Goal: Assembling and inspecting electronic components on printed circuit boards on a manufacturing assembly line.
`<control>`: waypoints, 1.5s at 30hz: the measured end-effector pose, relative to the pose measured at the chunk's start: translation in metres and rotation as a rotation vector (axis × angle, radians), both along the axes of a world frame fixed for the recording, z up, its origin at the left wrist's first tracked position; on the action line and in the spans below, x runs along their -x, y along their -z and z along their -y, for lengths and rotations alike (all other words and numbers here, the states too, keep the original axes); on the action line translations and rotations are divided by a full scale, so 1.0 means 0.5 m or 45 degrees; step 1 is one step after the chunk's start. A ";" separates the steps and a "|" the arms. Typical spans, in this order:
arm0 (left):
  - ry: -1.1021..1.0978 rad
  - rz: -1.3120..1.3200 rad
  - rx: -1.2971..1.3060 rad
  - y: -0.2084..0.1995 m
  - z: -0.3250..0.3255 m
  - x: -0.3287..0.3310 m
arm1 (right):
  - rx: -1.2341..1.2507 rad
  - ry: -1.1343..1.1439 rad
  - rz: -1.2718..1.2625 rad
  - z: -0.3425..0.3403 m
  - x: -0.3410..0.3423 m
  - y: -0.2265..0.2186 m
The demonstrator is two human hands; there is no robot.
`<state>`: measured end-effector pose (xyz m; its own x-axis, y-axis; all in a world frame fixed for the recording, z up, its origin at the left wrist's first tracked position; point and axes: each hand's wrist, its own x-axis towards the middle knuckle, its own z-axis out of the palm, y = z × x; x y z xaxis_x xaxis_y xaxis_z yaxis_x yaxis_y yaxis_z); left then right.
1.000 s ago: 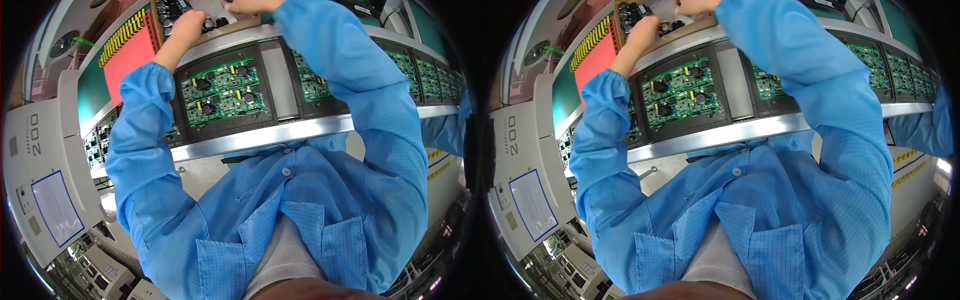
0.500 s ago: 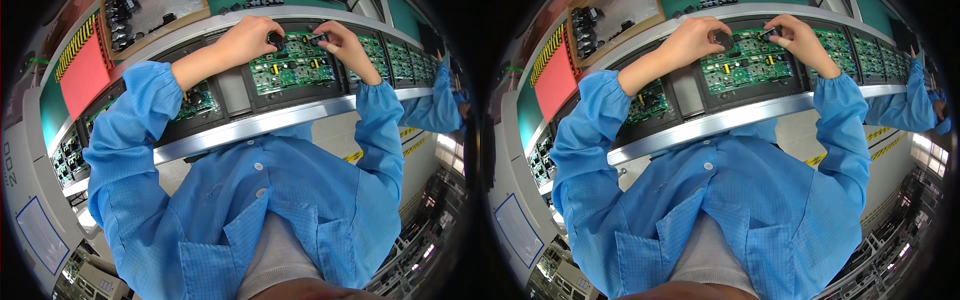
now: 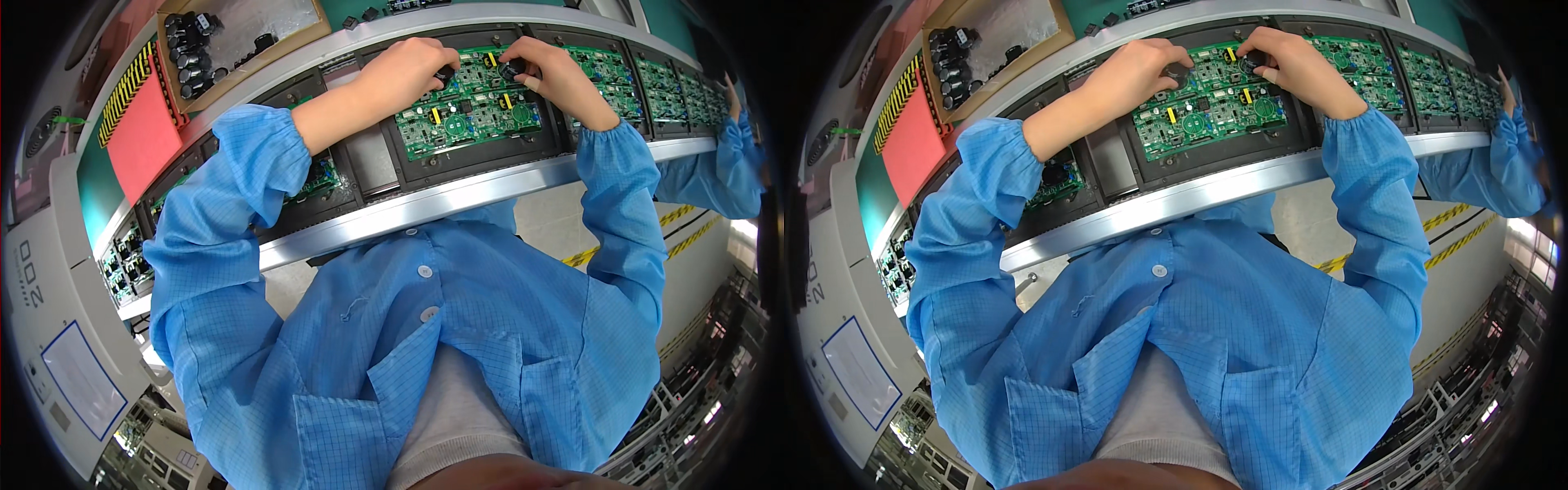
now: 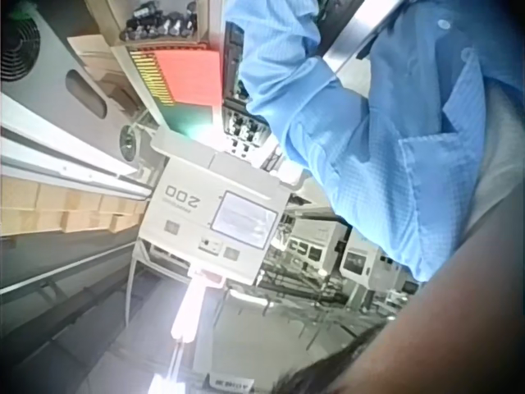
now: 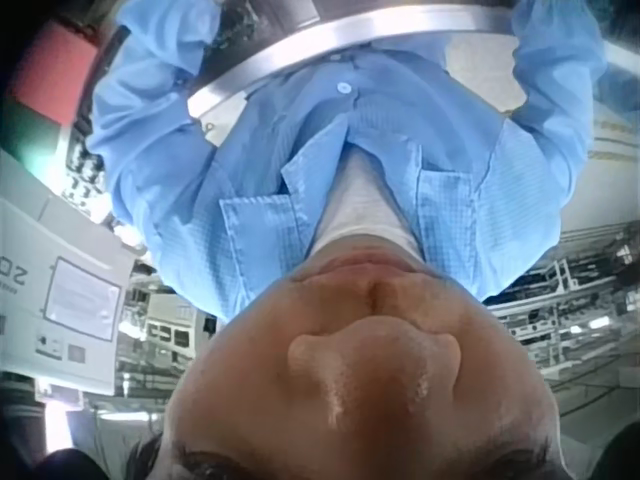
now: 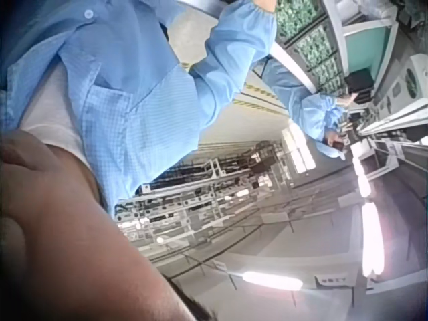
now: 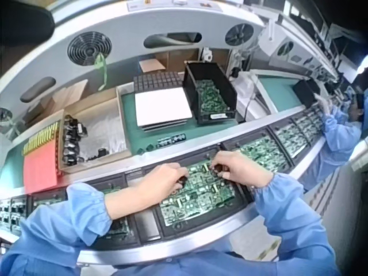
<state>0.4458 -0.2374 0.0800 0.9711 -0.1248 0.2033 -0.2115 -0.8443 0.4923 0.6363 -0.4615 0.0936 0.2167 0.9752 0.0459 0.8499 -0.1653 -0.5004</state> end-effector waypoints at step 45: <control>-0.667 -0.214 -0.318 -0.063 -0.372 0.193 | -0.108 -0.197 0.087 -0.006 0.014 -0.052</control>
